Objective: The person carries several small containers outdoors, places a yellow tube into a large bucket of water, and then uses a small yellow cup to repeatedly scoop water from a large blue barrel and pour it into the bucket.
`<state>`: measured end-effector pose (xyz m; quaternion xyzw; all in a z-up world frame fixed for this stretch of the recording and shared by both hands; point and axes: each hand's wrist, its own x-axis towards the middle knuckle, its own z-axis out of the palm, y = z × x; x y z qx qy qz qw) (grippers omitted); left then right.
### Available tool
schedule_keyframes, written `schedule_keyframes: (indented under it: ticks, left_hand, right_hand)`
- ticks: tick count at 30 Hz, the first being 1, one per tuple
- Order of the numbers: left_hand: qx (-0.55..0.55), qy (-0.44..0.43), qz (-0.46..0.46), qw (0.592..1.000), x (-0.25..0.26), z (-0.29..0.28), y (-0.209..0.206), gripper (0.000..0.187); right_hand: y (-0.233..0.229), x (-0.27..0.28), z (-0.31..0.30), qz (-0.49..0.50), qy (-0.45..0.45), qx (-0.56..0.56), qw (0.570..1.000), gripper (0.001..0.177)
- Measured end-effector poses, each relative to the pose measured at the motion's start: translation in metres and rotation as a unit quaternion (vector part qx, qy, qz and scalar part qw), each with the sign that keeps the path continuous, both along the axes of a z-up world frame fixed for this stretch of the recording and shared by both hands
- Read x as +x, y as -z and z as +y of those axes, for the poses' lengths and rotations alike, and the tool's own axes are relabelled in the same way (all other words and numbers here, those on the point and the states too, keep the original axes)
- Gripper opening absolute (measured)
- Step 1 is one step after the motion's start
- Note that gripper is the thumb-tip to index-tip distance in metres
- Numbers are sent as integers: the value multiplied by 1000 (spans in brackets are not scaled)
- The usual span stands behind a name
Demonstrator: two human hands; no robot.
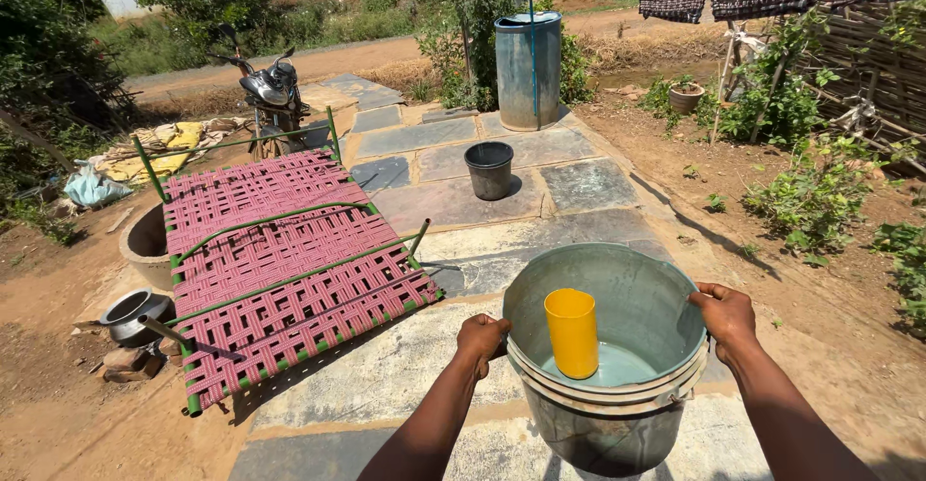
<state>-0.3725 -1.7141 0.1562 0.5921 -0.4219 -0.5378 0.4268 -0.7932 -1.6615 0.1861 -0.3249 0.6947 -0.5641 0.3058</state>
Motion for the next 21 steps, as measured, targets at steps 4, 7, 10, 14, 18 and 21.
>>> schedule_keyframes:
  ticks: [4, 7, 10, 14, 18, 21]
  left_hand:
    - [17, -25, -49, 998, 20, -23, -6, 24]
    - [16, -33, -79, 996, 27, -32, -5, 24]
    - [18, -34, -92, 995, 29, -50, -1, 24]
    - [31, -32, 8, 999, 18, -86, 17, 24]
    - [11, -24, 34, 999, -2, -142, 43, 21]
    - [27, -19, 28, 999, -22, -185, 64, 23]
  right_hand:
    - [21, 10, -38, -31, -18, 10, 999, 29]
    - [38, 18, -50, -29, -21, 18, 999, 31]
    - [42, 20, -68, -25, -28, 9, 999, 32]
    - [47, 11, -101, -6, -20, 32, 999, 34]
    - [53, -11, -151, -36, -37, 19, 998, 31]
    - [59, -26, -187, -13, -21, 32, 999, 32]
